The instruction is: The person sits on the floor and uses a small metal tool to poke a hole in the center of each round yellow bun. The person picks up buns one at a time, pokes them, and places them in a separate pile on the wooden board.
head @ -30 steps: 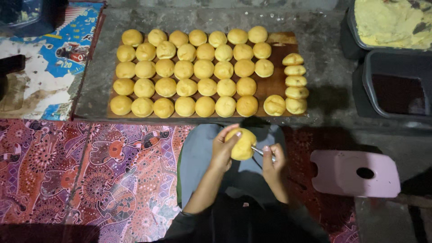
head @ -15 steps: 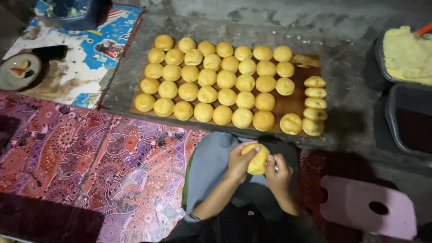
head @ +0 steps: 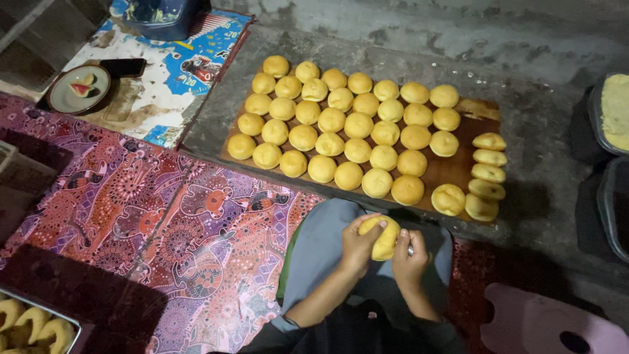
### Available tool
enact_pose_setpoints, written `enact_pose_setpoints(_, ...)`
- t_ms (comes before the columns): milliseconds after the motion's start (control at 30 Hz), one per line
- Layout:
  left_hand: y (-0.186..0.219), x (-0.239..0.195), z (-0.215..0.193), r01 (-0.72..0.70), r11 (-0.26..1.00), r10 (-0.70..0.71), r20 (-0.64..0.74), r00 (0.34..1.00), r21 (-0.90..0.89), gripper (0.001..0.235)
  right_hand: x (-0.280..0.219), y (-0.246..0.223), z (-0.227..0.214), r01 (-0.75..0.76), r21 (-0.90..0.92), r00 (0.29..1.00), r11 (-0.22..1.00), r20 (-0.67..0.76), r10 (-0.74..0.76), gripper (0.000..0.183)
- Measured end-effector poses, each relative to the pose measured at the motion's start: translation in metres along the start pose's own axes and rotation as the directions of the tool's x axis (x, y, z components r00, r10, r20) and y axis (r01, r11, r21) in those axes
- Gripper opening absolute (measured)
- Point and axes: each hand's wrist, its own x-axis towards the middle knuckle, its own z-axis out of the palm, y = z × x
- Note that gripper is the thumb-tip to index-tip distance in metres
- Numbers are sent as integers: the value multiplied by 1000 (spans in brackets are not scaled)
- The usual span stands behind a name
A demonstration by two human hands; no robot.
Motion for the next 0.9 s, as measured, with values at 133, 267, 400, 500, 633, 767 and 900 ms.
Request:
enact_pose_setpoints(133, 1, 3, -2, 12, 1000, -12, -4, 1000, 8, 25, 2, 6, 2, -72, 43, 996, 996, 46, 70, 20)
enact_pose_setpoints(267, -2, 3, -4, 27, 1000, -27, 4, 1000, 8, 25, 0, 15, 2, -92, 97, 994, 991, 71, 85, 25)
enact_pose_setpoints(400, -3, 4, -7, 45, 999, -45, 47, 998, -1, 24, -4, 19, 1, -165, 144, 981, 976, 125, 147, 26)
enact_pose_setpoints(500, -5, 4, -9, 68, 997, -67, 54, 996, -26, 23, -7, 19, -1, -167, 162, 980, 973, 136, 145, 27)
enact_pose_setpoints(633, -7, 6, -13, 121, 992, -120, 34, 992, -44, 22, -9, 16, -2, -227, 167, 964, 959, 181, 197, 27)
enact_pose_setpoints(767, -9, 13, -16, 140, 990, -139, 32, 990, -29, 23, -7, 17, -2, -245, 202, 958, 948, 202, 205, 26)
enact_pose_setpoints(900, -7, 19, -21, 173, 984, -170, 84, 982, -37, 23, -5, 18, -1, -249, 203, 948, 947, 251, 195, 27)
